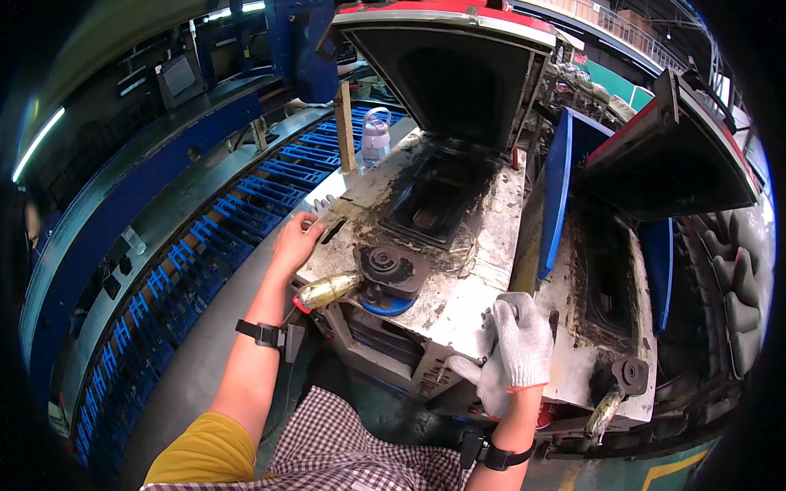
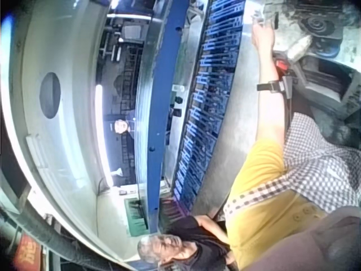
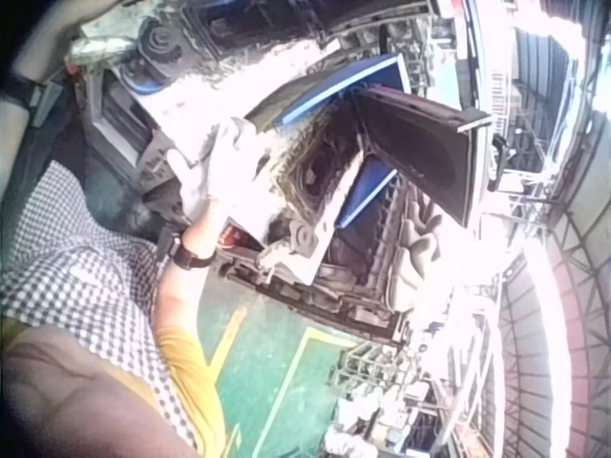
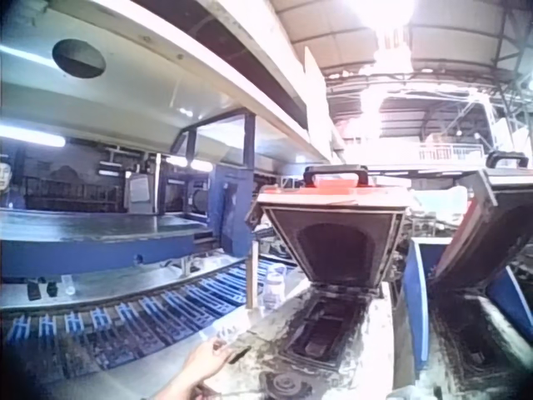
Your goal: Operating a shoe-lasting or molding machine to shape the footwear.
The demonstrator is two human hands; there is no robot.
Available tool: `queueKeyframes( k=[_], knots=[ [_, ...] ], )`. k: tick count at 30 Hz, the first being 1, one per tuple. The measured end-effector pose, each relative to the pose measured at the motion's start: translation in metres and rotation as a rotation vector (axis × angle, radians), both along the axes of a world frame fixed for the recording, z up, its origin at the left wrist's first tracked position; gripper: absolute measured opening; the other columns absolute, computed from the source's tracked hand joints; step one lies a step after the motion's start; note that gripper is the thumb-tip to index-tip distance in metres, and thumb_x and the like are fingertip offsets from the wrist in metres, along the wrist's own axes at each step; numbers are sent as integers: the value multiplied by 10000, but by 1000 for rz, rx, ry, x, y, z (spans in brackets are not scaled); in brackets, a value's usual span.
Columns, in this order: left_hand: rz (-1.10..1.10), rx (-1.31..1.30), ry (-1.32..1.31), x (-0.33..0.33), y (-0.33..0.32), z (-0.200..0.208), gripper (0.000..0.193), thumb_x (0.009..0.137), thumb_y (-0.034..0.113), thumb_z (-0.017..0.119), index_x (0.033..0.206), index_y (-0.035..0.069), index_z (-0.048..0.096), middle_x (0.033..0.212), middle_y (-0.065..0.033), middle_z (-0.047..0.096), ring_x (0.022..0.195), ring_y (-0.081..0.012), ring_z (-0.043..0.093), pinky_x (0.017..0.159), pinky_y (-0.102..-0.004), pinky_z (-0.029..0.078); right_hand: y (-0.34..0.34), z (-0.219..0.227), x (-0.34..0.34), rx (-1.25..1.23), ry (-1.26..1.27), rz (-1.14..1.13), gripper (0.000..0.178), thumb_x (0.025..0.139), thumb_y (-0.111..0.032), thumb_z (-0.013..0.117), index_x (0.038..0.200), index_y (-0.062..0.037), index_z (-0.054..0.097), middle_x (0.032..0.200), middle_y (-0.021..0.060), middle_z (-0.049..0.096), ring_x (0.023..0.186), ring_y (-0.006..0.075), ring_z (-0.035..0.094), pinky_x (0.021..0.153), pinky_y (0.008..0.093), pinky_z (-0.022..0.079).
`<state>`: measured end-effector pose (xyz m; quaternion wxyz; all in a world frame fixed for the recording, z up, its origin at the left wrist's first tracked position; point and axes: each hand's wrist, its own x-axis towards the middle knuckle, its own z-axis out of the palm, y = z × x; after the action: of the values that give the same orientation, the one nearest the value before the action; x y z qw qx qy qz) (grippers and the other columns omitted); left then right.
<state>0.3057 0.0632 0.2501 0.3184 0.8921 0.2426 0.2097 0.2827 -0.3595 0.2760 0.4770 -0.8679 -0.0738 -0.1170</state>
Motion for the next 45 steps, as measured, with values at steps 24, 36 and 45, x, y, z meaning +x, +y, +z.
queueKeyframes(
  k=[24,36,45],
  knots=[
    [5,6,-17,-3,0,4,427,848,405,645,1168,122,643,1062,-141,694,1028,-326,650,882,-432,486,-1,3,0,6,25,-1,189,918,-207,636,1036,-64,674,875,145,691,811,227,674,765,330,510],
    [9,3,-7,-3,-1,5,424,849,404,638,1165,121,642,1071,-137,692,1029,-320,651,880,-426,487,-1,3,0,41,22,20,179,926,-188,628,1035,-51,665,840,134,681,771,181,652,739,309,503],
    [6,12,-21,-2,1,3,424,845,401,635,1161,119,645,1049,-142,696,1016,-326,655,876,-430,489,-3,-4,3,42,-3,10,168,924,-173,630,1031,-49,665,859,141,678,778,191,652,748,311,505]
  ],
)
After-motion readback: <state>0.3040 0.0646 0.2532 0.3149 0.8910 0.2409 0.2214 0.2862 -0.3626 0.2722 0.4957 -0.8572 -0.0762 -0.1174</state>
